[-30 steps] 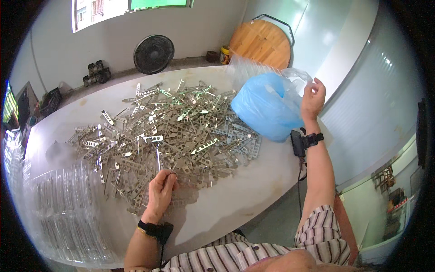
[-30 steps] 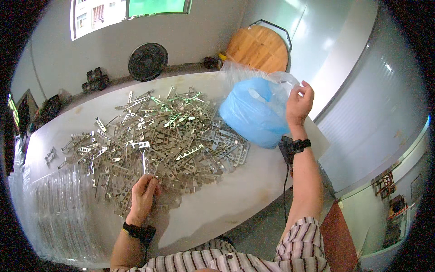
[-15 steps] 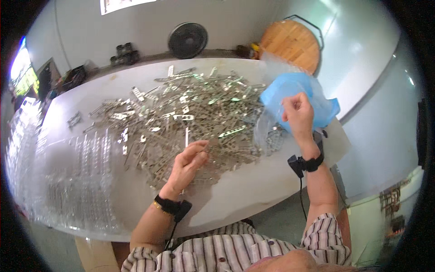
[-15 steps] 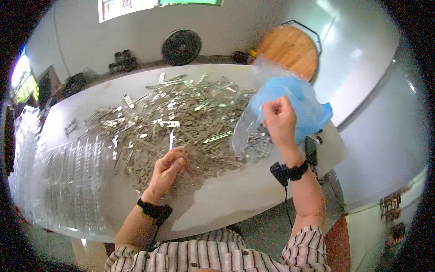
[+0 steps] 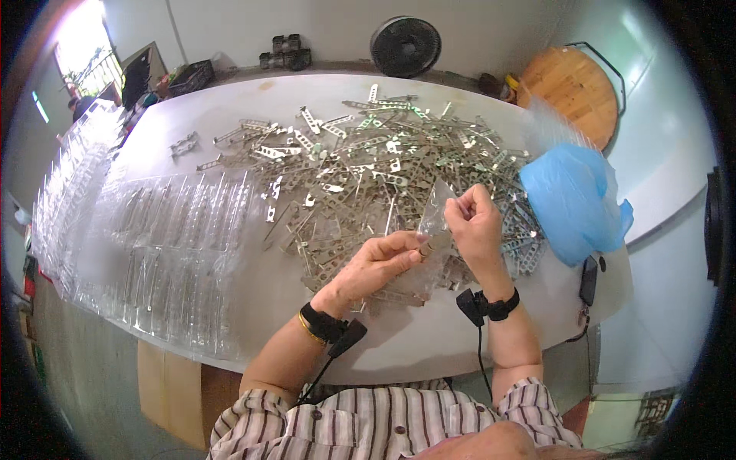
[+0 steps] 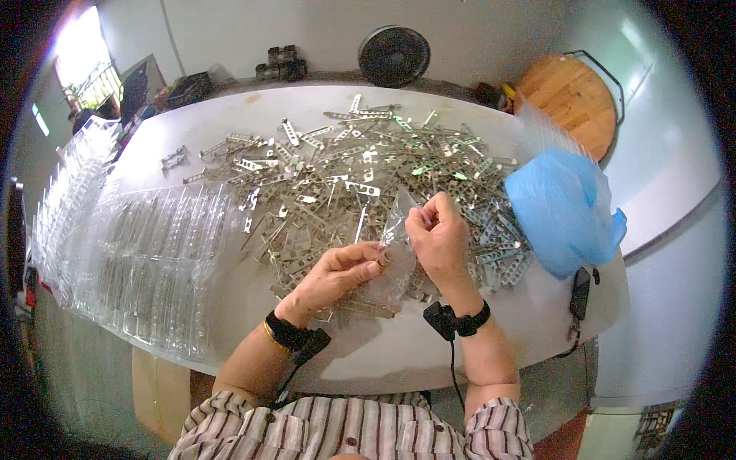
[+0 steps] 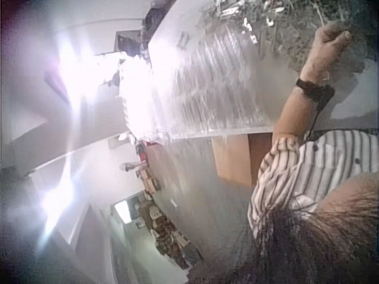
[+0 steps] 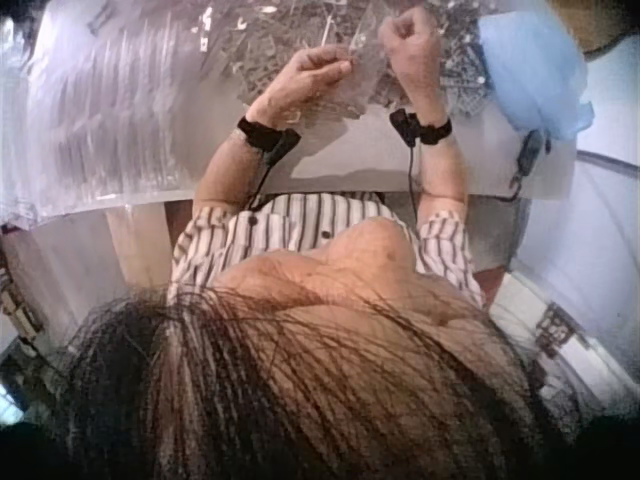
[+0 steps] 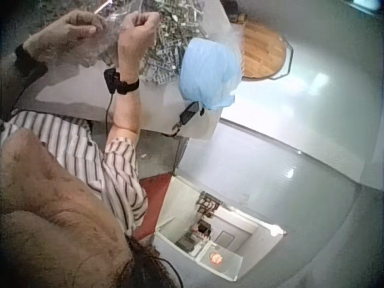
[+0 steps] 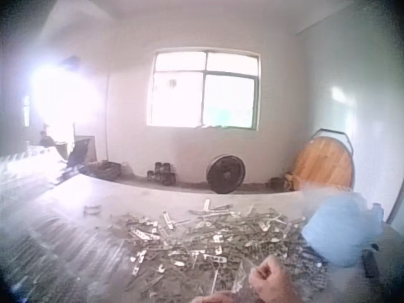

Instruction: Sorting metal computer brackets and placing them into individual plastic bags.

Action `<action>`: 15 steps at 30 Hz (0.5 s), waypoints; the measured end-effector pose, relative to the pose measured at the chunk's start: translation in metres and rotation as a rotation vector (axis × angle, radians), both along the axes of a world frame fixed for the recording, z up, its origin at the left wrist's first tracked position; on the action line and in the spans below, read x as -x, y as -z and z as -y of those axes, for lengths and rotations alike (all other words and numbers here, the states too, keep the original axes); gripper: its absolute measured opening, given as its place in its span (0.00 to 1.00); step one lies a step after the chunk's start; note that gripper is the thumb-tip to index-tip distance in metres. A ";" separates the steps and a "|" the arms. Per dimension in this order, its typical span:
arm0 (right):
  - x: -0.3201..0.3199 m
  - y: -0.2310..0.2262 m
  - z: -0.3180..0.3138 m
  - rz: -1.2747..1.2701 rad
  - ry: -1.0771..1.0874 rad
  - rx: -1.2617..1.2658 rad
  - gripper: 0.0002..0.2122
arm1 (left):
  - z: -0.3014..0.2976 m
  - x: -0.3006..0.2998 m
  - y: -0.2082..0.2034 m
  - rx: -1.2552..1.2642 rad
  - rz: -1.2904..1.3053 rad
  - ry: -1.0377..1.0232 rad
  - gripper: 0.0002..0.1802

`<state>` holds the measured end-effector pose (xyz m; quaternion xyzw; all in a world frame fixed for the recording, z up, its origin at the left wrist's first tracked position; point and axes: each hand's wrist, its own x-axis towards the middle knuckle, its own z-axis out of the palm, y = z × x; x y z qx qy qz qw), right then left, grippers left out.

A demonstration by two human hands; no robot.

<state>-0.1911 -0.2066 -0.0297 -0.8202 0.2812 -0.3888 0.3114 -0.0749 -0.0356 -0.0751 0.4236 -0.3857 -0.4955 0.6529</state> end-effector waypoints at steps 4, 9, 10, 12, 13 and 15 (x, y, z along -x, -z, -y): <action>-0.004 0.005 0.006 0.054 -0.143 -0.153 0.12 | 0.003 -0.002 0.010 -0.100 0.023 0.033 0.12; 0.006 0.005 0.014 0.182 -0.256 -0.561 0.13 | 0.003 -0.006 0.016 -0.099 0.012 -0.022 0.11; 0.008 0.006 0.017 0.225 -0.279 -0.631 0.13 | 0.003 -0.007 0.014 -0.100 0.014 -0.040 0.10; 0.014 0.014 0.023 0.209 -0.317 -0.686 0.12 | 0.004 -0.007 0.015 -0.100 -0.010 -0.051 0.10; 0.017 0.016 0.023 0.133 -0.353 -0.759 0.11 | 0.006 -0.008 0.016 -0.111 -0.017 -0.061 0.10; 0.021 0.025 0.021 -0.002 -0.438 -0.861 0.09 | 0.006 -0.008 0.021 -0.110 -0.036 -0.066 0.10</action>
